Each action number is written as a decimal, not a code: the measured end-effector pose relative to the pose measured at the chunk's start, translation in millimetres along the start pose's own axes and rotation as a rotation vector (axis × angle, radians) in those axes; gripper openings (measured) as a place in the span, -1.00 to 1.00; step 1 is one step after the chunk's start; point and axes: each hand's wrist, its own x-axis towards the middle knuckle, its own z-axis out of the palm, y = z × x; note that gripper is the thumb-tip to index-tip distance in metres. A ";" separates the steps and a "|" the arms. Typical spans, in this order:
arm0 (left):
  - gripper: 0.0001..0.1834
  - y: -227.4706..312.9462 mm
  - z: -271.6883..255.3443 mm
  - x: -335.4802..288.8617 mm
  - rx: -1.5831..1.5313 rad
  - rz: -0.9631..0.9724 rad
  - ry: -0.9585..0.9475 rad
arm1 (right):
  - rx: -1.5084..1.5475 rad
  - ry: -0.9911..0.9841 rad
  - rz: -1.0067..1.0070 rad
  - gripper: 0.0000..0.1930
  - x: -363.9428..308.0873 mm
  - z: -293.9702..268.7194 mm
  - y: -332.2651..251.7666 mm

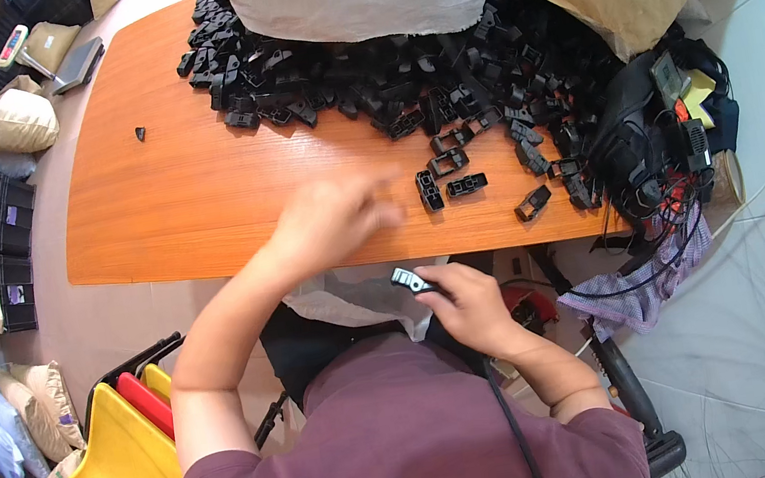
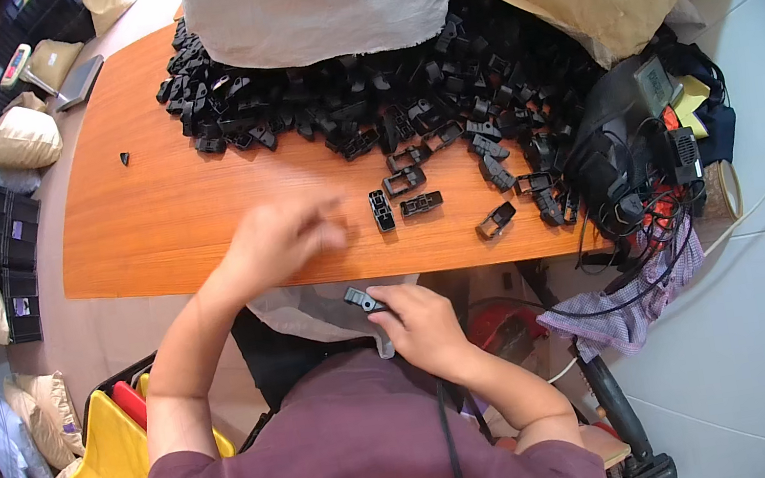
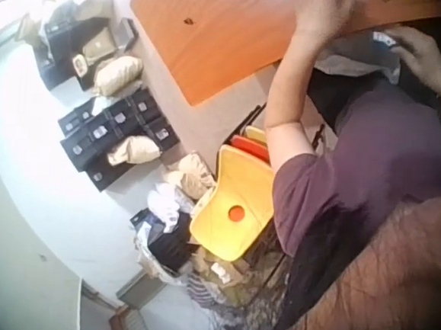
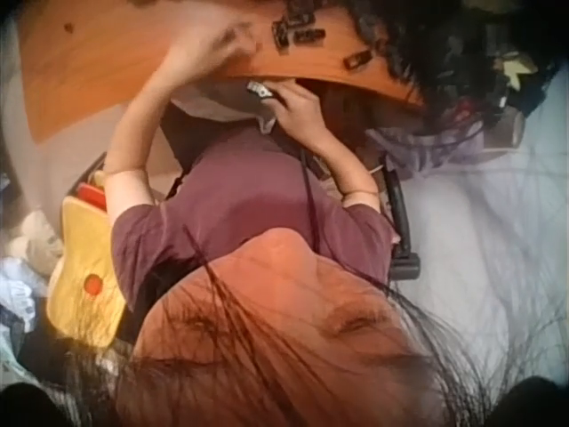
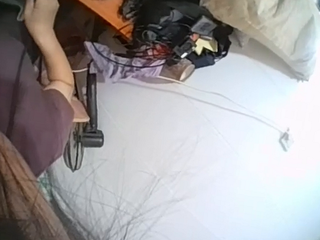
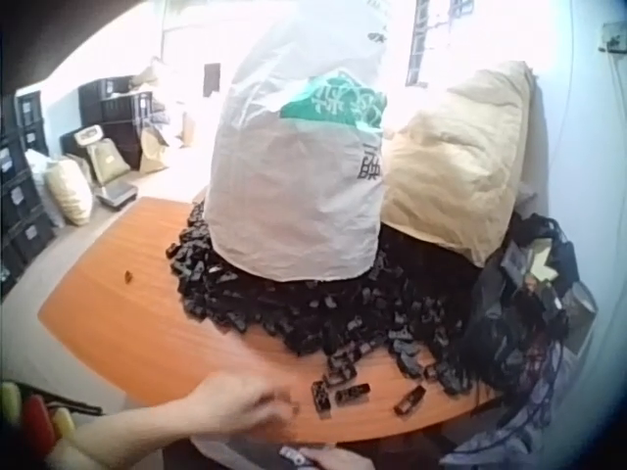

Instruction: The person sorts small black mechanical parts by hand, transferring them from a large bulk bag into a smaller white bag.

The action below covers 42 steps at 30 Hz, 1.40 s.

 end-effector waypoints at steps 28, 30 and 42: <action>-0.64 12.5 -12.8 30.3 -1.364 -0.128 0.043 | 0.613 0.119 -0.089 -0.71 108.0 -61.4 -20.0; -0.64 13.9 -12.4 30.1 -1.211 -0.085 0.097 | 0.768 0.058 -0.030 -0.73 111.0 -60.5 -19.7; -0.68 18.7 -6.9 29.8 -1.217 -0.029 0.194 | 0.362 0.201 -0.233 -0.63 100.1 -51.7 -26.9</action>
